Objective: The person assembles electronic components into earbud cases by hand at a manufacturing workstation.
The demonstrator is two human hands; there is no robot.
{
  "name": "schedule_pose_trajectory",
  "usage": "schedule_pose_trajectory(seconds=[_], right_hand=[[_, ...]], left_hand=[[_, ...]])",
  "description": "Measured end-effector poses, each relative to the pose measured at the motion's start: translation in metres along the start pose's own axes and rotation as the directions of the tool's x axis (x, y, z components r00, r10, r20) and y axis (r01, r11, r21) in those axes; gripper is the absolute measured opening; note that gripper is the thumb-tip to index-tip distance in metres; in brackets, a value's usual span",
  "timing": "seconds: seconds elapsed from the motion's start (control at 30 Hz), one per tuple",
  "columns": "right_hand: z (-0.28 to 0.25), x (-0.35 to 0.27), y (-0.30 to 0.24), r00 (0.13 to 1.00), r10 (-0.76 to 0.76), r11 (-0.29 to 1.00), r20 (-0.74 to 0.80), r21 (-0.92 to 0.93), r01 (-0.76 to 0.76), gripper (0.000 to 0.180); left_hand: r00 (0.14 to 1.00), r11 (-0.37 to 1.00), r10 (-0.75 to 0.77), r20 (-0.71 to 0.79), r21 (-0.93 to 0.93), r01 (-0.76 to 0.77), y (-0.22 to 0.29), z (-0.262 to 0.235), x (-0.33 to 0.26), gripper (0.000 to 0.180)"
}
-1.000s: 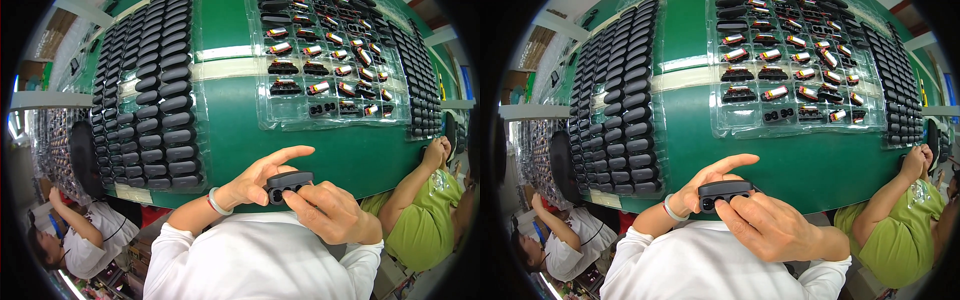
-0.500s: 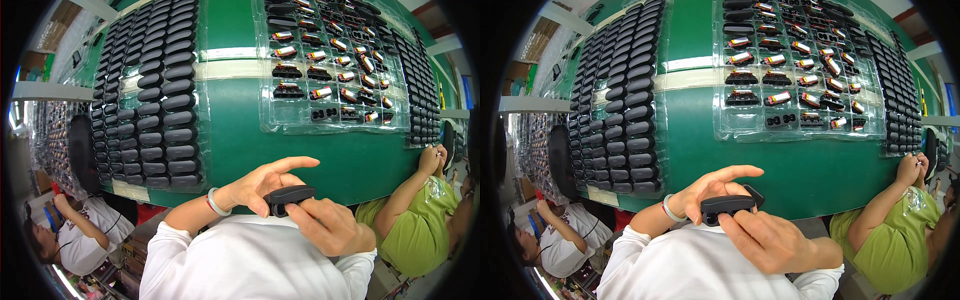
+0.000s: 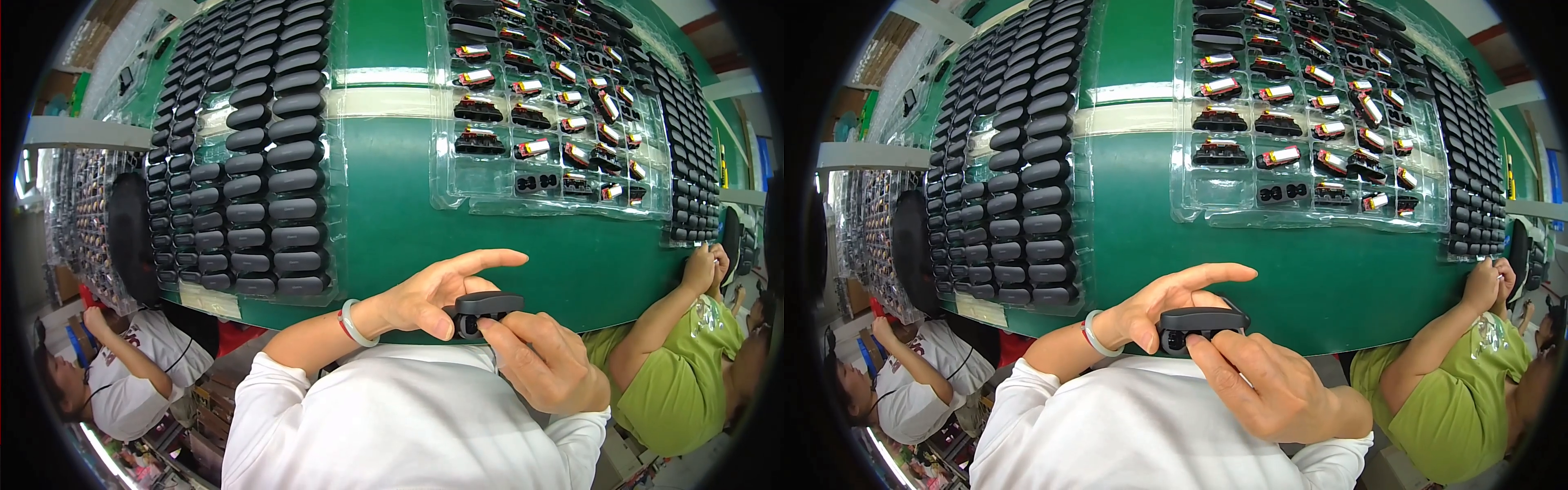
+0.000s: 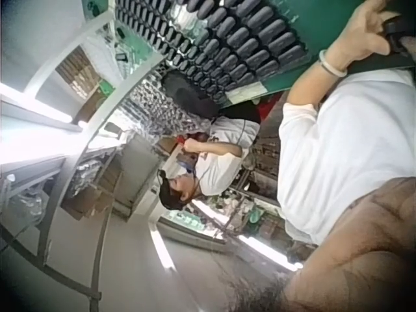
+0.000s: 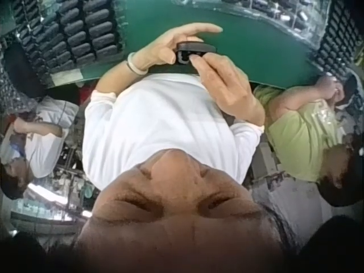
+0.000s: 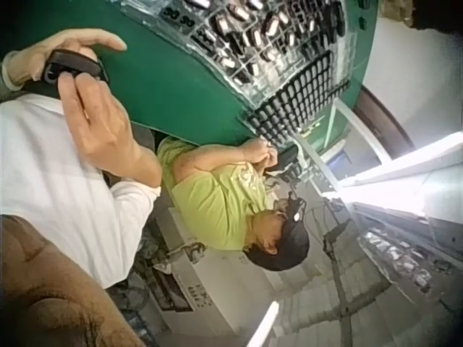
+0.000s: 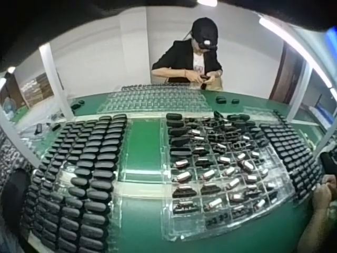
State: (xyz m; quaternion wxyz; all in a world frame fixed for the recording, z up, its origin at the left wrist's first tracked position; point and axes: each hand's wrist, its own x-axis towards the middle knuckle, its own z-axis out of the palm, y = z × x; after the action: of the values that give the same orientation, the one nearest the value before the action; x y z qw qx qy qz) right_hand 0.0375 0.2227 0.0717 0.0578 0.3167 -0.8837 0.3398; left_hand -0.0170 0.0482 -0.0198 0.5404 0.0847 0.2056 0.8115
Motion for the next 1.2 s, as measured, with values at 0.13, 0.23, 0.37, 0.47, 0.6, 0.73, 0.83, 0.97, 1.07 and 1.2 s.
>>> schedule_pose_trajectory(seconds=[0.13, 0.23, 0.37, 0.47, 0.6, 0.73, 0.83, 0.97, 1.07, 1.2], right_hand=[[0.005, 0.002, -0.001, 0.999, -0.028, 0.996, -0.019, -0.081, 0.026, 0.039], [0.013, 0.000, -0.003, 0.992, -0.107, 0.963, -0.061, -0.254, 0.088, 0.035], [0.025, -0.006, -0.007, 0.970, -0.210, 0.922, -0.121, -0.354, 0.156, 0.030], [0.031, -0.011, -0.005, 0.945, -0.284, 0.901, -0.159, -0.381, 0.207, 0.028], [0.036, -0.012, -0.007, 0.948, -0.261, 0.908, -0.185, -0.379, 0.176, 0.028], [0.034, -0.014, -0.009, 0.965, -0.206, 0.896, -0.164, -0.429, 0.118, 0.030], [0.028, -0.018, -0.011, 0.981, -0.153, 0.909, -0.117, -0.406, 0.093, 0.033], [0.028, -0.016, -0.007, 0.977, -0.145, 0.935, -0.154, -0.343, 0.085, 0.035], [0.030, -0.010, 0.007, 0.948, -0.190, 0.909, -0.257, -0.412, 0.070, 0.034], [0.024, -0.005, 0.015, 0.969, -0.173, 0.830, -0.175, -0.555, 0.048, 0.028]], left_hand=[[1.000, 1.000, 0.019, -0.012, -0.005, -0.019, 0.001, -0.002, 0.000, 0.114], [0.999, 0.999, 0.033, -0.008, -0.025, -0.033, 0.001, -0.004, -0.001, 0.115], [0.997, 0.996, 0.057, 0.047, -0.073, -0.054, 0.002, -0.002, -0.001, 0.118], [0.999, 0.996, 0.027, 0.034, -0.090, -0.024, 0.006, 0.004, -0.004, 0.128], [0.999, 0.998, 0.025, 0.036, -0.050, -0.023, 0.006, 0.005, -0.003, 0.131], [1.000, 0.999, 0.009, 0.012, -0.049, -0.009, 0.007, 0.003, -0.001, 0.132], [0.998, 0.986, -0.022, 0.052, -0.164, 0.031, 0.007, 0.004, -0.003, 0.126], [0.995, 0.994, 0.020, 0.097, -0.110, -0.009, 0.003, 0.003, -0.002, 0.121], [0.995, 0.990, 0.077, 0.067, -0.127, -0.068, 0.004, 0.010, 0.001, 0.101], [0.951, 0.931, 0.194, -0.240, 0.351, -0.101, 0.018, 0.018, -0.008, 0.057]])
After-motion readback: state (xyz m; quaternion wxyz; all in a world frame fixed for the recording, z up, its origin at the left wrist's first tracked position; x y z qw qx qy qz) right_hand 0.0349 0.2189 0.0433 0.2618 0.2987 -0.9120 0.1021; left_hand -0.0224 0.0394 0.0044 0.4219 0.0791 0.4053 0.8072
